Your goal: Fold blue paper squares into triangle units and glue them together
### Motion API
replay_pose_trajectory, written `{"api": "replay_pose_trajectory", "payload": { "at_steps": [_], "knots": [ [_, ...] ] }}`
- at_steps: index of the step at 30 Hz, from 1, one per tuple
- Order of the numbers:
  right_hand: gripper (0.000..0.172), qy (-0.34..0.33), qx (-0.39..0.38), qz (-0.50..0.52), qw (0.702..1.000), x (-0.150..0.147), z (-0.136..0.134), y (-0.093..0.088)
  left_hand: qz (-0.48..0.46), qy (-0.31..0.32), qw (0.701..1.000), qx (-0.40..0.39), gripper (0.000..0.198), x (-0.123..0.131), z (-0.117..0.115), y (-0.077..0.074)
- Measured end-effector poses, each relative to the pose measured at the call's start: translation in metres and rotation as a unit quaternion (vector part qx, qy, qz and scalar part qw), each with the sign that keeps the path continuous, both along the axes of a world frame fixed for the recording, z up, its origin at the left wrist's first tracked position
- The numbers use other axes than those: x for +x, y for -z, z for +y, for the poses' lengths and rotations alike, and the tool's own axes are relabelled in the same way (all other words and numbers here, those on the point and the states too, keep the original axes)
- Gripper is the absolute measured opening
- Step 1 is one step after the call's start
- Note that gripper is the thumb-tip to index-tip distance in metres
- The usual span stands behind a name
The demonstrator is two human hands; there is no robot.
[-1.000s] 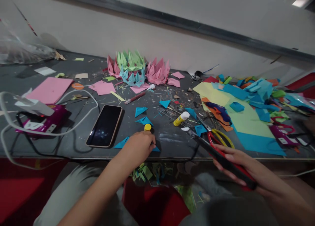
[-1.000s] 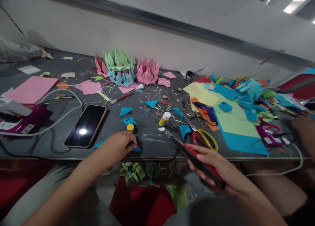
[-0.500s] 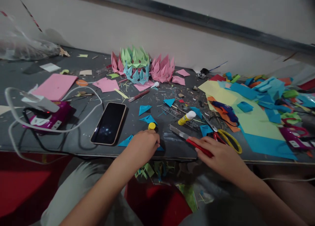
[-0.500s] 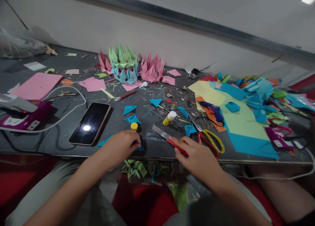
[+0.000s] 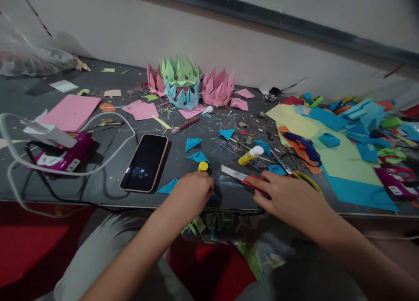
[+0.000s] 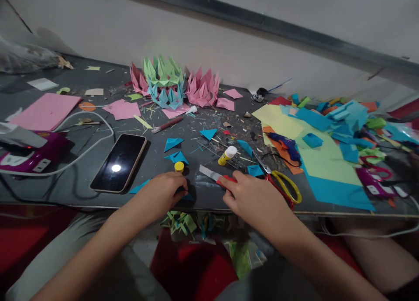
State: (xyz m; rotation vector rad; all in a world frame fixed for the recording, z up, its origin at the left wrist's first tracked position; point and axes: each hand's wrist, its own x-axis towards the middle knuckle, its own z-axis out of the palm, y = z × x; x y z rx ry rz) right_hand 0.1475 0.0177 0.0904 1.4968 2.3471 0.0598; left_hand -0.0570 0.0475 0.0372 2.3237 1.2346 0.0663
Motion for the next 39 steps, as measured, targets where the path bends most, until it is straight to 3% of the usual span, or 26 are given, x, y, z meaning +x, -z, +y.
{"api": "replay_pose_trajectory", "payload": {
  "at_steps": [6, 19, 30, 39],
  "knots": [
    [0.034, -0.001, -0.004, -0.046, 0.999, -0.004, 0.002, -0.007, 0.003, 0.001, 1.000, 0.001, 0.017, -0.001, 0.000, -0.001],
    [0.031, -0.043, 0.094, -0.002, 0.995, 0.023, -0.005, 0.005, 0.003, 0.002, 1.000, 0.008, 0.017, -0.001, 0.000, -0.001],
    [0.034, -0.030, 0.117, -0.022, 0.992, 0.048, -0.018, 0.014, -0.010, 0.001, 1.000, 0.014, 0.014, -0.001, 0.003, 0.005],
    [0.030, -0.035, 0.132, -0.030, 0.990, 0.062, -0.028, 0.012, 0.003, 0.004, 1.000, 0.003, 0.018, 0.000, 0.004, 0.002]
  ]
}}
